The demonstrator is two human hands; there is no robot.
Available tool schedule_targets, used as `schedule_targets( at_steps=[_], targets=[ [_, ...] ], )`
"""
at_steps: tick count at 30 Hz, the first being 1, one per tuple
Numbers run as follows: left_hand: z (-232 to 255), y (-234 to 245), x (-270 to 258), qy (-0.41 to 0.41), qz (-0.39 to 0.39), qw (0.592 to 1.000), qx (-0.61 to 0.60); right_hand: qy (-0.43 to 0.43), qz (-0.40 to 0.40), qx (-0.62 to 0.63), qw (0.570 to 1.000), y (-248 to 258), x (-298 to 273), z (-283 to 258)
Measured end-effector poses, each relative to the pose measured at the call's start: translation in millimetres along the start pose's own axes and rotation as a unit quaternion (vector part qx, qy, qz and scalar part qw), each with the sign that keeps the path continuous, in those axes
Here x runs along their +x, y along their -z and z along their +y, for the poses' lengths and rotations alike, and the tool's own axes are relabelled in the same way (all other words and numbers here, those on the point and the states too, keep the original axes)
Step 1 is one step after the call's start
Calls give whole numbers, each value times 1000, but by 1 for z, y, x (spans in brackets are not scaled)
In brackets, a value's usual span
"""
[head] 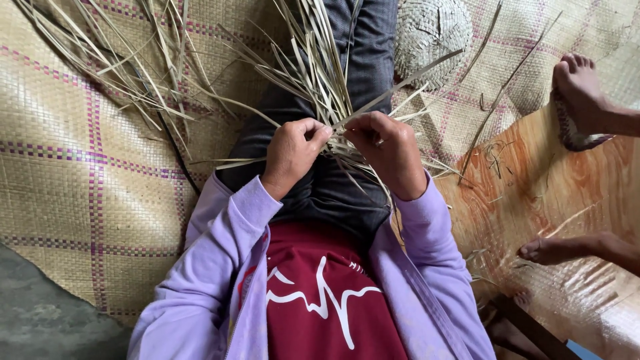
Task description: Finalizing the shape of a woven object by weaving dried plant fibers together.
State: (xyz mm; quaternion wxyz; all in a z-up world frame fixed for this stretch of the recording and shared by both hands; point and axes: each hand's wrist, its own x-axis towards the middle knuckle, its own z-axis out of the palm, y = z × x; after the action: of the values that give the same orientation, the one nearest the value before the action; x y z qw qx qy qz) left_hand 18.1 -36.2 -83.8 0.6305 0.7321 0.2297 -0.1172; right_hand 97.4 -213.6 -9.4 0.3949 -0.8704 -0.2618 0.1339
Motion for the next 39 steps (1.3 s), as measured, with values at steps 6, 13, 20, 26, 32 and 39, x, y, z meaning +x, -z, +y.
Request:
schedule_targets(
  at_steps=[6, 13, 20, 26, 32, 39],
  targets=[
    [11, 5, -10, -37, 13, 998, 42, -25, -51, -10, 998, 2, -19, -3],
    [-1, -9, -12, -115, 77, 976, 170, 55, -8, -91, 994, -2, -24, 2],
    [-4, -9, -11, -114, 74, 976, 167, 120, 43, -65, 990, -16, -14, 17],
    [-6, -8, -11, -119, 71, 980, 145, 126, 20, -80, 989, -17, -10, 15],
    [-4, -7, -11, -159, 69, 973, 150, 111, 26, -94, 989, -24, -7, 17],
    [-3, 5, -12, -130, 19, 984, 121, 100, 18, -69, 992, -25, -1, 17]
  ],
)
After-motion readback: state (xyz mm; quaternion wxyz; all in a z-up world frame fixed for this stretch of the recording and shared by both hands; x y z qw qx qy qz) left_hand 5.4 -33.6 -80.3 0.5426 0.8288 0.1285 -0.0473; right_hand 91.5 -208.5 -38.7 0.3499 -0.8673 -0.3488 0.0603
